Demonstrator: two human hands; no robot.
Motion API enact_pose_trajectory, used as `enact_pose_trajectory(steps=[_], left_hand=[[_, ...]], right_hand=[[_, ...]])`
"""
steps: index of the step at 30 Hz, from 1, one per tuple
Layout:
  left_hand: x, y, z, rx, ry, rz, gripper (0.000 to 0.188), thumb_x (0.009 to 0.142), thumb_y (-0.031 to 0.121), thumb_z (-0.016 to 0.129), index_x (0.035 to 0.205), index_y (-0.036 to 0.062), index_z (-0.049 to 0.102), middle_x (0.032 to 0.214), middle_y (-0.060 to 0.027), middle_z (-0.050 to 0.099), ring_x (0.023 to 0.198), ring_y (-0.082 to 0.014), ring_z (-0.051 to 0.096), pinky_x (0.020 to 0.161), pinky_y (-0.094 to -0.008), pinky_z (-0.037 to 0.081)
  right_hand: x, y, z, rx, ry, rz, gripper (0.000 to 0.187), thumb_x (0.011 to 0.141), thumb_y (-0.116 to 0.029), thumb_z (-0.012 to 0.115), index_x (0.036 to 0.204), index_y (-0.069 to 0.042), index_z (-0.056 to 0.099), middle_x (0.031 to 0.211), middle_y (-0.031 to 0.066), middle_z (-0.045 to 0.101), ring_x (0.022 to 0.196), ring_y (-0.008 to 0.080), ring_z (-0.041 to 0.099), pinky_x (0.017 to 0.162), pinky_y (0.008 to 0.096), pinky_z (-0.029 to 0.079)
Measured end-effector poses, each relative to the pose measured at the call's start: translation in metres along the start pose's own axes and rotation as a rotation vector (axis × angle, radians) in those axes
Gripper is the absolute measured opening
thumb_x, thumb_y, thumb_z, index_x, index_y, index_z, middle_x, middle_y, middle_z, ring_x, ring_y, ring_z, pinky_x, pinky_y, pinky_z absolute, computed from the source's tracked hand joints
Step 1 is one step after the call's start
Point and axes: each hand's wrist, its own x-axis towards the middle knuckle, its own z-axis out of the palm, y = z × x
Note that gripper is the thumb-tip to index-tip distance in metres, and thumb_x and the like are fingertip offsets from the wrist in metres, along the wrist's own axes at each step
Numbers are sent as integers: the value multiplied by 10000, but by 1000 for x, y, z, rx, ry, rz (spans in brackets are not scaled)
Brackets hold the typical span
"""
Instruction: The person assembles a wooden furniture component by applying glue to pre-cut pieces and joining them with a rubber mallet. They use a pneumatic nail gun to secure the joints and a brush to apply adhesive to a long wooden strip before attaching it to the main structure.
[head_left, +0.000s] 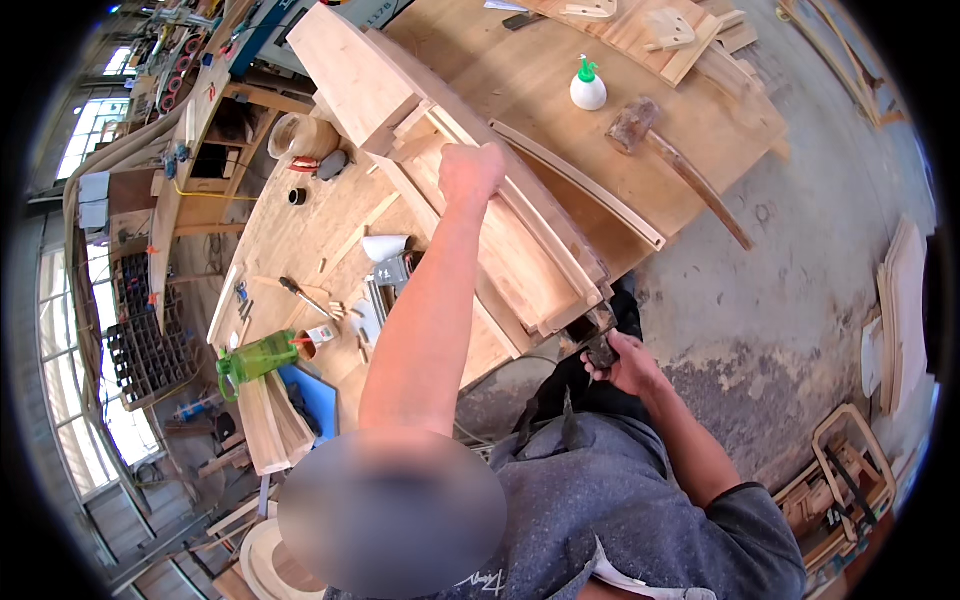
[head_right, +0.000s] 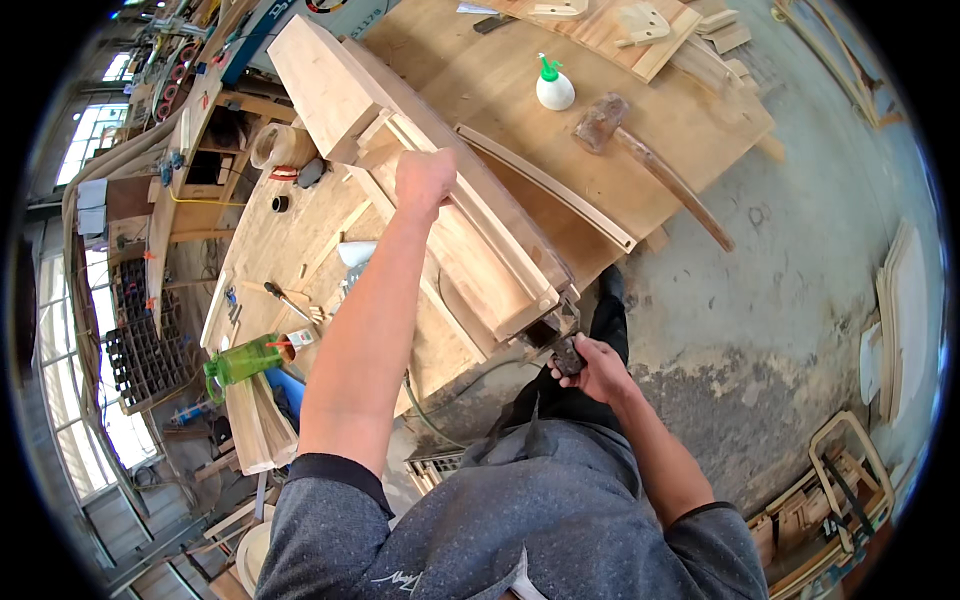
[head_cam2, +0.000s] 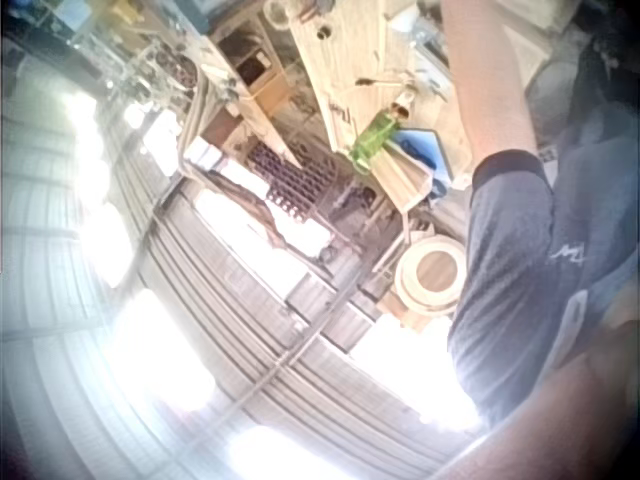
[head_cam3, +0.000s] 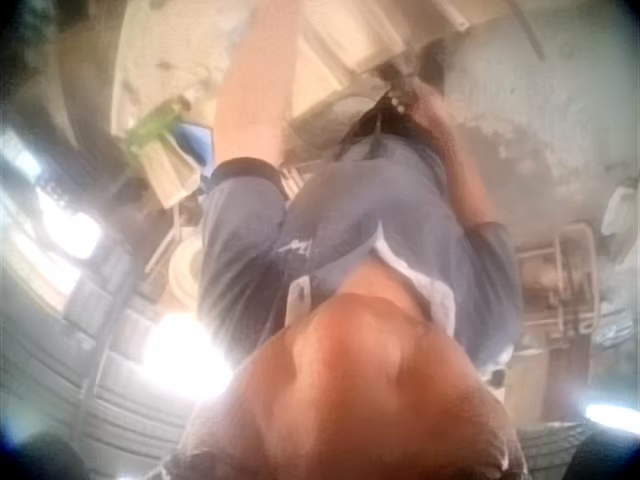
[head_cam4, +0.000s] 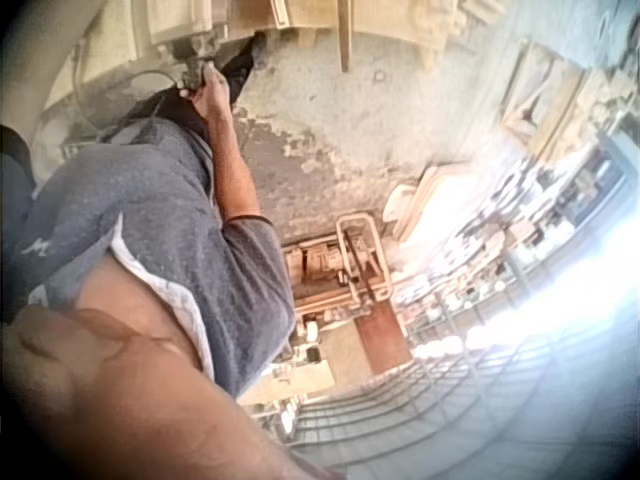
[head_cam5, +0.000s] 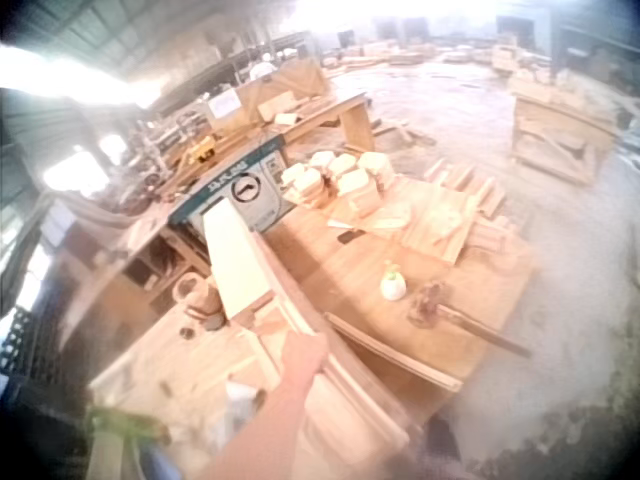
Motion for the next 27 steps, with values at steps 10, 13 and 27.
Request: enact_pose_trajectory(steps=[10, 13, 27], left_hand=[[2, -2, -1, 28, -81, -22, 522, 863, 230, 665, 1218, -151, 626, 1129, -345, 757, 1074, -425, 770, 981, -441, 593], [5, -1, -1, -15, -23, 51, 345, 838, 181, 673, 952, -145, 672, 952, -272, 748, 867, -345, 760, 726, -442, 629], [2, 3, -1, -11, -20, 37, 315, 822, 176, 674, 862, -134, 707, 879, -267, 749, 752, -326, 767, 674, -426, 639]], right_hand=[[-3, 13, 19, -1631, 421, -561, 419, 977, -318, 785, 1098, 47, 617, 980, 204, 707, 865, 254, 700, 723, 433, 551], [-3, -23, 11, -973, 134, 7, 376, 1026, -363, 742, 1087, 2, 676, 960, 124, 743, 789, 183, 694, 715, 389, 594], [28, -16, -17, -234, -61, 183, 322, 1030, -303, 714, 1132, -2, 660, 915, 75, 739, 738, 167, 698, 617, 323, 584]])
